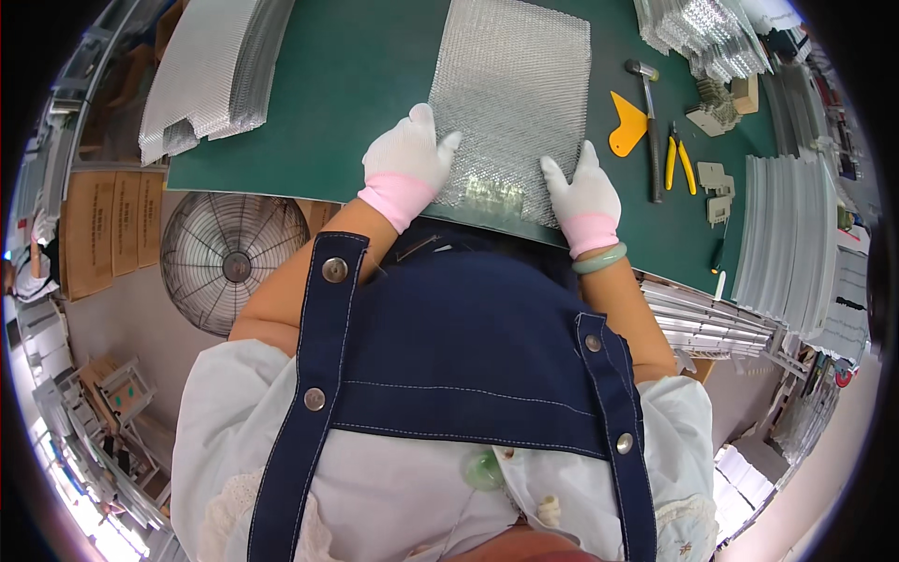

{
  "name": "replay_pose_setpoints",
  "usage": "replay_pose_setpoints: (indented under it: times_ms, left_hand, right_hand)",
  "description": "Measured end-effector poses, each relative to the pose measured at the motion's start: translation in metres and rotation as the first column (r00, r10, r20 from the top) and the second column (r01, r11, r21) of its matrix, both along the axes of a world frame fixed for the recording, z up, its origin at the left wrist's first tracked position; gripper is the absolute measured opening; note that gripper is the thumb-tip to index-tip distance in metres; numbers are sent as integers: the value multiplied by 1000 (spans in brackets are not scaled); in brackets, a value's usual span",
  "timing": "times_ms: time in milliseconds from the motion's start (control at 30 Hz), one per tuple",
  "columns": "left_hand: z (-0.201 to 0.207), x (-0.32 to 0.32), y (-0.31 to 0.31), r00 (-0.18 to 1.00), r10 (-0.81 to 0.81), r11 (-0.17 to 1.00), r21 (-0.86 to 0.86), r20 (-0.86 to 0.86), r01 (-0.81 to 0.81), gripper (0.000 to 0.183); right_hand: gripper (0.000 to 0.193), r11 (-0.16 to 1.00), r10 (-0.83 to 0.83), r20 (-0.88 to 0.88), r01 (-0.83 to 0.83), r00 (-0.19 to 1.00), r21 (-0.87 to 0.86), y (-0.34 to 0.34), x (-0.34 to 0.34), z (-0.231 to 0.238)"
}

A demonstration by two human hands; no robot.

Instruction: The person assembles air filters by placing a plastic frame over a mesh sheet and securing it with a plastic clip. They use a hammer to tap the clip into place and a yellow scraper to smooth the mesh surface. The process is repeated for multiple units, with finished filters stacked on the table.

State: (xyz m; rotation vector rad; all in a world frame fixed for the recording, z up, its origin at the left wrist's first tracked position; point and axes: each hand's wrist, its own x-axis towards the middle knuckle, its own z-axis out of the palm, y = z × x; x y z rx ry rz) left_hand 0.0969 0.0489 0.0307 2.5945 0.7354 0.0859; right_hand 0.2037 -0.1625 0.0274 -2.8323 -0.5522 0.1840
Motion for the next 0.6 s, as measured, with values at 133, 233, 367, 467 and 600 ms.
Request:
replay_pose_setpoints:
  times_ms: [133, 233, 367, 467, 600]
  left_hand:
    - [2, 4, 11, 998, -31, 998, -56, -50, 28, 50]
    - [-4, 3, 12, 998, -59, 998, -24, 3, 60, 50]
    - [-16, -7, 4, 961, -62, 995, 92, 268, 39, 46]
    - [-10, -4, 5, 979, -74, 994, 98, 188, 56, 43]
    - [-4, 5, 13, 995, -86, 996, -9, 43, 86, 42]
  right_hand:
    - [80, 998, -15, -35, 13, 999, -57, 7, -2, 9]
    - [79, 999, -17, -21, 16, 1000, -33, 7, -4, 10]
    - [79, 986, -4, 183, -26, 983, 164, -4, -13, -11]
    - [79, 990, 1, 167, -24, 986, 137, -1, -9, -7]
    - [79, 1000, -11, 22, 11, 1000, -3, 6, -6, 7]
